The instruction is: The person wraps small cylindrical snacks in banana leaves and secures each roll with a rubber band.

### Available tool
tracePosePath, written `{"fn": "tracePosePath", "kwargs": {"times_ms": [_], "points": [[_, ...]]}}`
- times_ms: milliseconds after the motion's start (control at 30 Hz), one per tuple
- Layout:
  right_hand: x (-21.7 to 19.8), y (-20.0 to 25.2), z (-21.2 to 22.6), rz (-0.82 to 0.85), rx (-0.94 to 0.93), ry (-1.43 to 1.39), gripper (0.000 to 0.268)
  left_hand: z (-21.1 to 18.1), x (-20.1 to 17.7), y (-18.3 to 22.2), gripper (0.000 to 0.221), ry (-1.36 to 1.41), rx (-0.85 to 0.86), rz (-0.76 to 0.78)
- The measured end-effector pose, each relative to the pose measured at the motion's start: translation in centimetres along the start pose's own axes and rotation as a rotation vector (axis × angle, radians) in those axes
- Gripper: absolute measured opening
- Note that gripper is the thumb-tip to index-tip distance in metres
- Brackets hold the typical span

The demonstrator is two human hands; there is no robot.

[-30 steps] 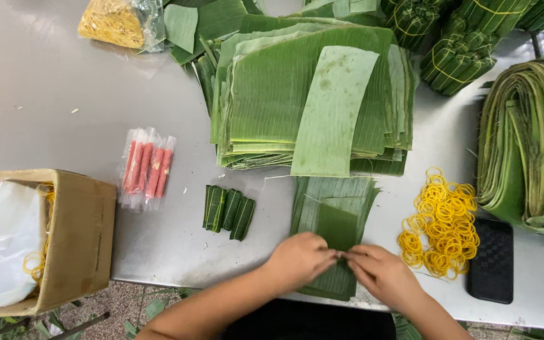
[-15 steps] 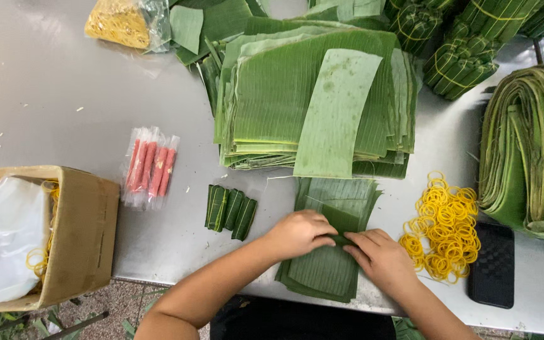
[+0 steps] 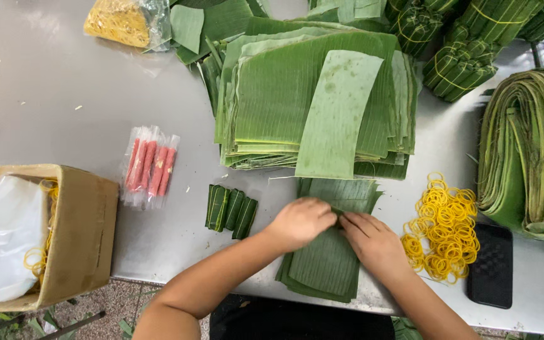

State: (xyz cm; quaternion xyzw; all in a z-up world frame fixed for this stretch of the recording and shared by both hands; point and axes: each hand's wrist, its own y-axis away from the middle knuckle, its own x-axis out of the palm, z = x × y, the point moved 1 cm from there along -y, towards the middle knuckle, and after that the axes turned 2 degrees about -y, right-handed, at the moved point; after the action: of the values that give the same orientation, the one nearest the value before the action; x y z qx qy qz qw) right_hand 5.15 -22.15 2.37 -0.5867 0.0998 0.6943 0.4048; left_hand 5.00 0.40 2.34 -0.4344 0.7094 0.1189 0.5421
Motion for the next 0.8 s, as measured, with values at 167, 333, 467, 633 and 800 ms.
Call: {"fn": "tracePosePath", "kwargs": {"times_ms": [167,333,467,633,800], "points": [[0.3,-0.3,0.6,0.011,0.097,-0.038,0.037,-3.1,-1.7,3.9,0.049,0.109,0.143,0.260],[0.5,0.8,3.2,0.079,0.080,-0.220,0.038,-4.4,-2.3,5.8,0.044,0.018,0.108,0.183],[0.3,2.0,4.2,0.106,0.039,-0.244,0.040,-4.3,-1.8,6.8,0.042,0.080,0.095,0.214],[-0.8,2.4,4.2,0.279,0.057,-0.317,0.065,-3.9,-2.0,7.7,0.024,-0.033,0.215,0.239],[-1.9,2.2,5.0,0.465,0.031,-0.301,0.096,-4.0,-2.8,7.6,0.030,0.107,0.226,0.186]]}}
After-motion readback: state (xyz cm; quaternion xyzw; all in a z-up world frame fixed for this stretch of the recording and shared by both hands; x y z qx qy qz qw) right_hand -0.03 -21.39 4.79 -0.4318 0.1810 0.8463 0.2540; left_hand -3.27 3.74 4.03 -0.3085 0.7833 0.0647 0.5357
